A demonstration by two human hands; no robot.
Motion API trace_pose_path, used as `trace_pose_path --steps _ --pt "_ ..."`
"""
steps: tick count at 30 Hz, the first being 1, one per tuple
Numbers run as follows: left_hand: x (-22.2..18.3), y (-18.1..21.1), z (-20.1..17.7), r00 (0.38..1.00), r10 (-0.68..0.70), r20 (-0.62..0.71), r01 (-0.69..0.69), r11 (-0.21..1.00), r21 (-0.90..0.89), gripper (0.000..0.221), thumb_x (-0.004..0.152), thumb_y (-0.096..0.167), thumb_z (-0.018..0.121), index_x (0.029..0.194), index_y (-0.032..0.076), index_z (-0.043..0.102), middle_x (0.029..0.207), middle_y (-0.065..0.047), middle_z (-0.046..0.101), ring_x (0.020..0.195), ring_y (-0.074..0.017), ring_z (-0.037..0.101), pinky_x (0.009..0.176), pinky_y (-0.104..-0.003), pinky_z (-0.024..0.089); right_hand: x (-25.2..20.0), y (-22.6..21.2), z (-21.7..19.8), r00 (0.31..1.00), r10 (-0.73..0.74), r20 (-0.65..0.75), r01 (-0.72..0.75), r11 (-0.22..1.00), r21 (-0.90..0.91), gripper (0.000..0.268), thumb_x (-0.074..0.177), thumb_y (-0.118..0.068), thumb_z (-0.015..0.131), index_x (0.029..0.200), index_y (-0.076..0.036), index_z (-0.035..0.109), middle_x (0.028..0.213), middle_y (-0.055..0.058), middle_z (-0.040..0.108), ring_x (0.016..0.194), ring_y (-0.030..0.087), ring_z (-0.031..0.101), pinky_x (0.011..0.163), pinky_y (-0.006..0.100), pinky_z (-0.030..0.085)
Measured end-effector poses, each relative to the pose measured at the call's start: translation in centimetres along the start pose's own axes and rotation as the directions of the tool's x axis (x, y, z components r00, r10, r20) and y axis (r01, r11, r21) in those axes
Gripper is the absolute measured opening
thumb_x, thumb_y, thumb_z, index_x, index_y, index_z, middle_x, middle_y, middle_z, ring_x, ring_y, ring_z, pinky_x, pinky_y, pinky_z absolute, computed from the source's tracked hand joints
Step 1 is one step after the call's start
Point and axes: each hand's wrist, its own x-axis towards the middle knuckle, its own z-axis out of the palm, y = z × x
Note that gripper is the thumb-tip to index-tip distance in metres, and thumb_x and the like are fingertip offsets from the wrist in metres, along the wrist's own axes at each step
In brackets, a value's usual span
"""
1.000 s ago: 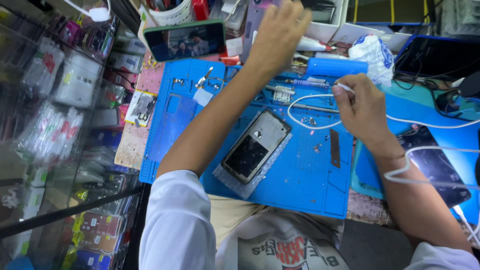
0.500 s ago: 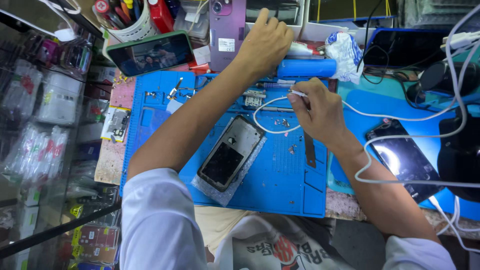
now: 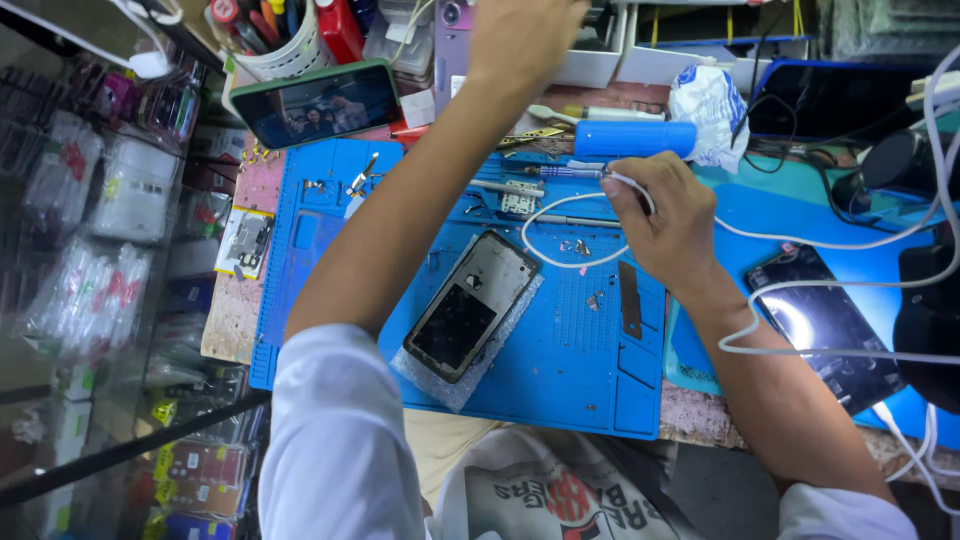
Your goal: The person uses a screwdriver and a brush to disassemble and clean a mobile phone on a blue work mat. They remove internal components, brush the surfaces, and handle a replacement battery and phone housing.
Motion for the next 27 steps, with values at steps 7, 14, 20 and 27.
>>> trace_pose_path --steps 7,14,20,27 --pt "-5.8 0.0 -6.0 0.897 -0.439 -0.047 0.439 0.898 -0.023 0.076 0.066 0.044 0.082 0.126 0.003 0.059 0.124 -0.027 0.052 0.115 -0.0420 0.047 0.073 -0.052 0.053 -0.2 -0.7 0.9 0.998 0.043 0.041 -0.047 0.993 0.107 0.012 0.107 -0.006 0.070 0.117 -0.003 0.063 0.102 0.013 0.066 0.089 0.028 0.068 0.077 0.038 0.054" --pt "-5.6 -1.4 -4.7 0.861 -0.464 -0.208 0.433 0.883 -0.180 0.059 0.073 0.042 0.082 0.107 -0.001 0.061 0.111 -0.025 0.058 0.110 -0.0432 0.050 0.087 -0.052 0.051 0.1 -1.6 0.1 0.997 0.077 0.020 -0.078 0.996 0.046 0.011 0.102 -0.004 0.076 0.112 -0.002 0.071 0.096 0.012 0.066 0.075 0.022 0.064 0.064 0.034 0.050" --pt "-5.1 0.1 -6.1 0.697 -0.709 0.108 0.464 0.332 -0.821 0.064 0.081 0.042 0.082 0.120 -0.002 0.055 0.108 -0.020 0.067 0.096 -0.0335 0.066 0.084 -0.045 0.055 -0.1 -1.7 0.2 0.995 0.010 -0.100 -0.009 1.000 0.008 0.016 0.107 -0.001 0.075 0.122 -0.003 0.070 0.108 0.012 0.067 0.085 0.022 0.067 0.067 0.031 0.053" --pt "-7.1 1.8 -6.9 0.708 -0.678 -0.195 0.112 0.381 -0.918 0.082 0.093 0.023 0.083 0.151 0.003 0.030 0.133 -0.017 0.051 0.119 -0.0265 0.057 0.106 -0.041 0.049 -0.1 -1.6 0.5 0.992 0.033 -0.118 -0.035 0.999 -0.013 0.018 0.106 -0.002 0.077 0.123 -0.003 0.071 0.105 0.011 0.067 0.081 0.019 0.067 0.068 0.031 0.053"
